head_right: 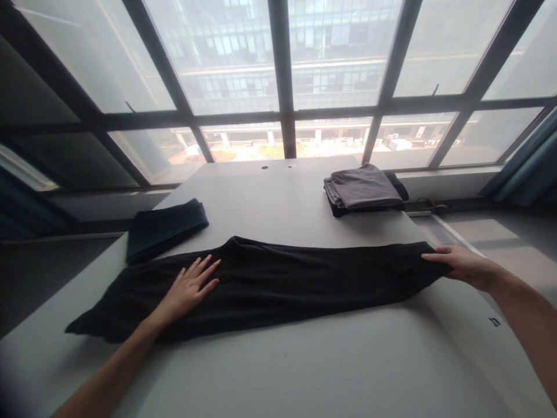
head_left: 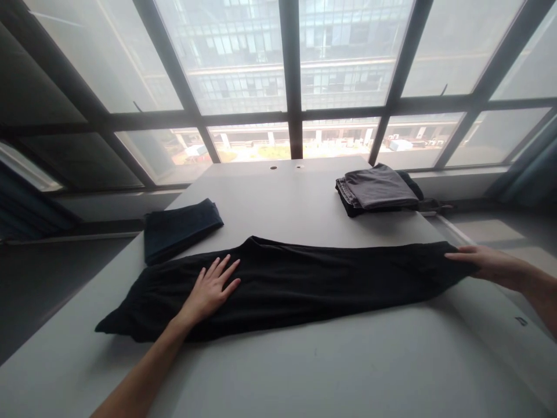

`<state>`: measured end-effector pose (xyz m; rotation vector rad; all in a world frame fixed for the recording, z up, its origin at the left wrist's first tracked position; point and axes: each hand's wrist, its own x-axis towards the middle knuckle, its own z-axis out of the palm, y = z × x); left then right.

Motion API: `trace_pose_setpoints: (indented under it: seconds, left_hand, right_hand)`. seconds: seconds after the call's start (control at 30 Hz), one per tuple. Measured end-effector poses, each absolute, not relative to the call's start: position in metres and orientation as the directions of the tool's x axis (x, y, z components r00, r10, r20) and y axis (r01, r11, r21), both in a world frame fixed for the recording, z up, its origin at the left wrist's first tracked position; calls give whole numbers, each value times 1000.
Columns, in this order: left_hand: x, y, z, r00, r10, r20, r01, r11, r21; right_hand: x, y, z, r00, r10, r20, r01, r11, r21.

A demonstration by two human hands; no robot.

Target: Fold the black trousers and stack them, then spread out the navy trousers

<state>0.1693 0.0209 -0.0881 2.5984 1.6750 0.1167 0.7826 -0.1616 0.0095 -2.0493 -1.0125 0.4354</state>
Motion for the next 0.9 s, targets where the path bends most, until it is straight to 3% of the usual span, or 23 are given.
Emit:
trace_pose_setpoints:
  seconds: [0.1, 0.2, 0.27, 0.33, 0.4, 0.43, 0.53, 0.63, 0.73, 0.9]
  left_hand:
    - [170, 22, -86, 409, 911, 55, 900, -413, 136]
    - [182, 14, -72, 434, 883, 181, 843, -468, 263]
    - [202, 1, -56, 443, 858, 261, 738, -514, 438]
    - [230, -14, -39, 441, 870, 219, 554, -456, 697]
    - [261, -29, -28, 501, 863, 63, 291, -237, 927]
    - [276, -35, -26, 534, 845, 7, 144, -99, 985]
    - [309, -45, -34, 587, 797, -144, -194, 311, 931]
    - [319, -46, -50, 556, 729, -399, -217, 591, 777]
    - [316, -45, -60, 468, 695, -546, -233, 693, 683]
    - [313, -40, -64, 496, 669, -553, -307, 731, 609]
  right_hand:
    - [757, -152, 25, 598, 802, 15, 429, -304, -851]
    - [743, -138, 45, 512, 855, -79, 296, -262, -919]
    - [730, -126, 56, 382, 908, -172, 171, -252, -952]
    - [703, -110, 60, 249, 950, -188, 103, -219, -970]
    - [658, -94, 53, 171, 981, -95, 188, -127, -974]
    - [630, -86, 45, 135, 990, -41, 267, -76, -961]
    - [543, -71, 8, 37, 997, 66, 430, 44, -902]
    - [484, -70, -27, -177, 984, 21, 371, 87, -925]
    - [469, -76, -41, -248, 967, 66, 364, 156, -918]
    - [479, -86, -43, -180, 981, 68, 646, 170, -744]
